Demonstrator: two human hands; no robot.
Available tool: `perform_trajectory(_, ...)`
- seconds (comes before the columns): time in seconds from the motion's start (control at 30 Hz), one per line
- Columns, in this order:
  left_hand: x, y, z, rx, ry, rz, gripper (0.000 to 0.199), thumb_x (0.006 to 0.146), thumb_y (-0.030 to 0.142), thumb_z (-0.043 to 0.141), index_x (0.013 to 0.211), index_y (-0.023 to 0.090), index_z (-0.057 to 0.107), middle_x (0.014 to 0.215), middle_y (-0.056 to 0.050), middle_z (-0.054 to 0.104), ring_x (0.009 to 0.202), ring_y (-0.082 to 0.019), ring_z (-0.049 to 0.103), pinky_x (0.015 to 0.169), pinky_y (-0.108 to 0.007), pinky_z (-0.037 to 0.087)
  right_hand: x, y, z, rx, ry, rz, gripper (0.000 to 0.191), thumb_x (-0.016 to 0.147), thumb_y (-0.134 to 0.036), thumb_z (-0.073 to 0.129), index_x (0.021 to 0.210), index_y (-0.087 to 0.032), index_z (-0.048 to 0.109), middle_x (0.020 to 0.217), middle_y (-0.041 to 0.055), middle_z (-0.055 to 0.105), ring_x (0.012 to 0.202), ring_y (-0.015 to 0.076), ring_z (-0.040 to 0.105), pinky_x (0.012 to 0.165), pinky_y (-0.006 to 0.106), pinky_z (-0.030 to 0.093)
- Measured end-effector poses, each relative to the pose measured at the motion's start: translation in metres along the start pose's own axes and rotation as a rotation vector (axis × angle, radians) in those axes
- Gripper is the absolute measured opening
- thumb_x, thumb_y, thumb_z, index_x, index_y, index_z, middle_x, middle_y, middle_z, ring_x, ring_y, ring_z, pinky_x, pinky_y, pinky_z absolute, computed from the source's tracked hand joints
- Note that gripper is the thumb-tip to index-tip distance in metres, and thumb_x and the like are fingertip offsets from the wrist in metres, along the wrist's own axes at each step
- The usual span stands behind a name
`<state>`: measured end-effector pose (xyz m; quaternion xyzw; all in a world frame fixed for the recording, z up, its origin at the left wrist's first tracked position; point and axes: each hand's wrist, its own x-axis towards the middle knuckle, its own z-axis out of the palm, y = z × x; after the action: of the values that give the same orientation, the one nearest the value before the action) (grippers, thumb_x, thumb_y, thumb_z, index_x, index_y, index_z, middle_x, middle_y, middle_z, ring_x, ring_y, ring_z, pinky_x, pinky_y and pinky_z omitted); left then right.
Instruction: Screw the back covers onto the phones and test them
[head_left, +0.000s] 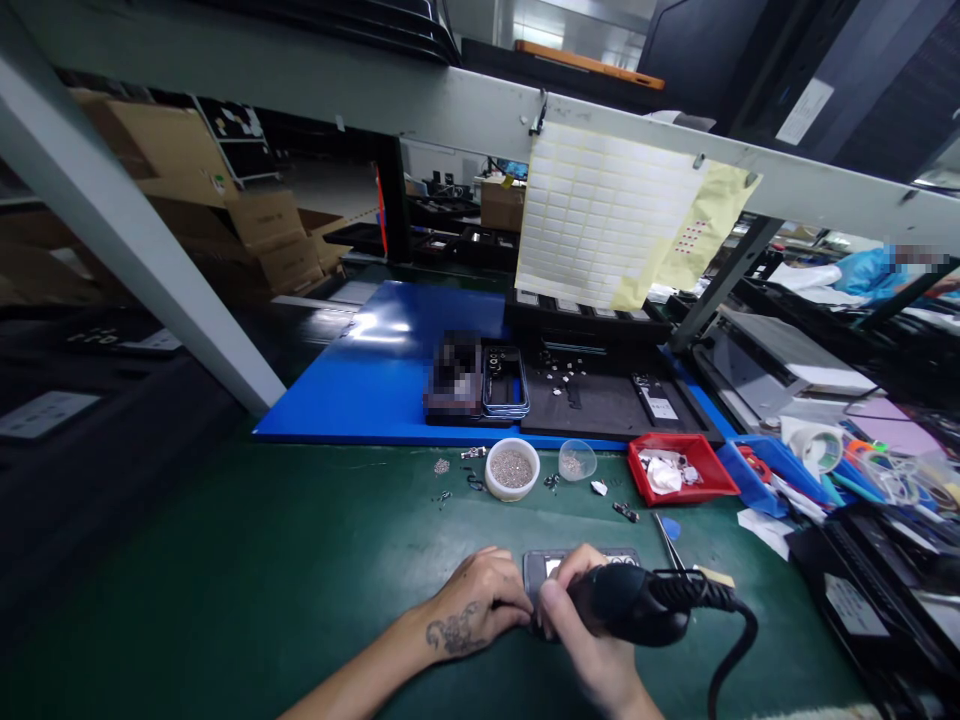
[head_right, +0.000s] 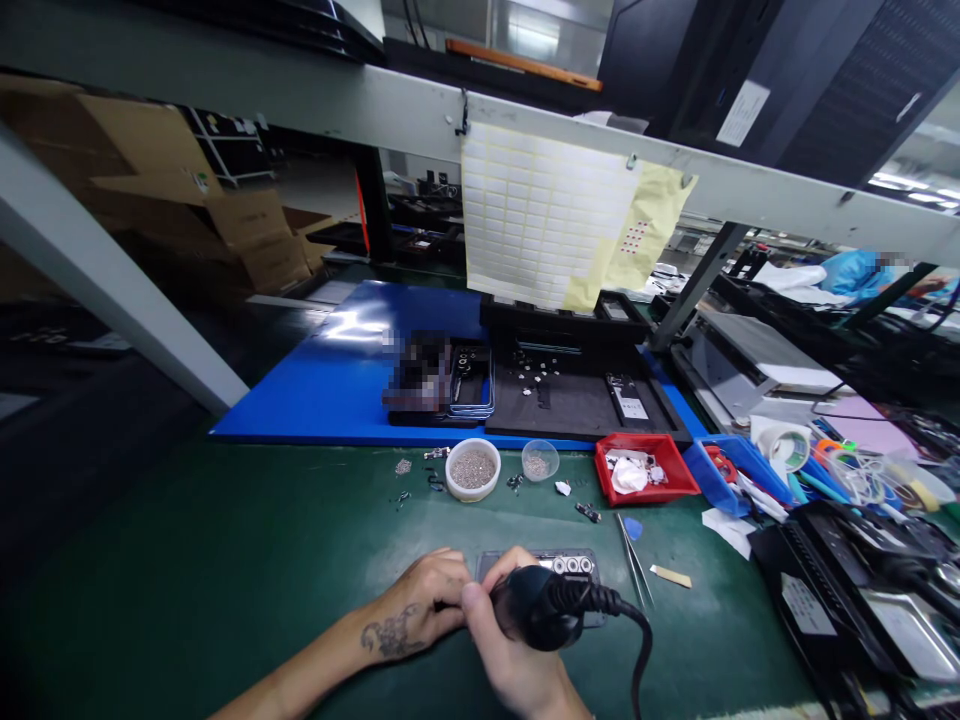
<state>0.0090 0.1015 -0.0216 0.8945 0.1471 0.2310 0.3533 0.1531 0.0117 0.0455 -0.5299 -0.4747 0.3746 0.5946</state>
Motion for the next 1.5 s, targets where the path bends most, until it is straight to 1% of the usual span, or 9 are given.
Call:
perform_trajectory(0.33,-0.002,-0.003,0.002,0.024,-0.008,-0.001,0.022,0.088,0.031,0.056,0.074,0.023,0.070,0.072,0.000,0.067,0.069,-0.016,0.055,0.065,-0.030,0.036,-0.001,-0.003,-0.002,-0.024,0.002,0.008,0.021,0.081,-0.036,0.065,0.072,-0.024,0.051,0.052,-0.0051,0.052,0.049,0.0160,0.051,0.049,0.027,0.045)
perform_trajectory(0.6,-0.001,-0.004,0.001,-0.017,-0.043,-0.043,0.008,0.084,0.030,0.066,0.082,0.027,0.073,0.075,0.001,0.069,0.074,-0.017,0.058,0.071,-0.031,0.036,0.000,-0.002,-0.006,0.035,-0.006,0.010,0.020,0.086,-0.036,0.061,0.075,-0.023,0.049,0.054,-0.0057,0.052,0.048,0.0139,0.051,0.050,0.027,0.043)
perform_trajectory(0.83,-0.001,0.000,-0.001,-0.058,-0.011,-0.050,0.007,0.081,0.028,0.068,0.083,0.023,0.073,0.078,0.000,0.072,0.073,-0.018,0.061,0.070,-0.032,0.037,0.005,-0.006,-0.005,0.198,0.021,-0.009,0.020,0.088,-0.034,0.060,0.078,-0.022,0.047,0.054,-0.0069,0.051,0.047,0.0116,0.050,0.050,0.026,0.040)
perform_trajectory(1.03,0.001,0.003,-0.003,-0.093,0.010,-0.036,0.010,0.084,0.023,0.063,0.083,0.020,0.073,0.078,-0.003,0.072,0.072,-0.018,0.060,0.073,-0.032,0.041,0.009,-0.008,-0.003,0.318,0.042,-0.041,0.017,0.089,-0.030,0.059,0.079,-0.022,0.048,0.054,-0.0066,0.052,0.049,0.0113,0.049,0.051,0.026,0.040)
perform_trajectory(1.17,0.000,0.006,-0.003,-0.108,0.062,-0.076,0.012,0.085,0.021,0.062,0.085,0.020,0.074,0.077,-0.004,0.071,0.070,-0.018,0.058,0.069,-0.030,0.044,0.007,-0.011,-0.032,0.468,0.112,-0.101,0.016,0.090,-0.025,0.057,0.077,-0.021,0.049,0.053,-0.0061,0.049,0.047,0.0109,0.048,0.051,0.026,0.041)
perform_trajectory(1.3,0.010,0.012,-0.012,-0.047,0.198,-0.105,0.016,0.087,0.019,0.058,0.091,0.019,0.073,0.079,-0.005,0.070,0.073,-0.019,0.060,0.066,-0.028,0.047,-0.010,0.002,-0.090,0.626,0.140,-0.009,0.016,0.087,-0.023,0.058,0.073,-0.020,0.053,0.049,-0.0069,0.043,0.040,0.0088,0.042,0.046,0.024,0.040)
perform_trajectory(1.4,0.042,0.017,-0.029,0.166,0.238,-0.068,0.017,0.088,0.015,0.056,0.092,0.017,0.072,0.082,-0.005,0.070,0.076,-0.019,0.060,0.070,-0.029,0.048,-0.032,0.027,-0.131,0.769,0.138,0.148,0.014,0.087,-0.027,0.056,0.075,-0.021,0.055,0.047,-0.0086,0.035,0.037,0.0070,0.031,0.042,0.021,0.037)
perform_trajectory(1.43,0.057,0.017,-0.034,0.278,0.239,-0.063,0.016,0.088,0.015,0.056,0.091,0.017,0.072,0.082,-0.005,0.070,0.076,-0.018,0.059,0.071,-0.029,0.048,-0.039,0.035,-0.141,0.817,0.140,0.179,0.016,0.087,-0.029,0.055,0.073,-0.021,0.055,0.047,-0.0092,0.031,0.037,0.0065,0.026,0.041,0.020,0.036)
perform_trajectory(1.5,0.093,0.014,-0.043,0.353,0.226,-0.059,0.016,0.088,0.016,0.056,0.091,0.017,0.071,0.085,-0.005,0.071,0.079,-0.020,0.058,0.075,-0.031,0.047,-0.049,0.051,-0.155,0.914,0.156,0.234,0.019,0.088,-0.031,0.054,0.072,-0.021,0.055,0.048,-0.0103,0.025,0.037,0.0059,0.017,0.039,0.019,0.033)
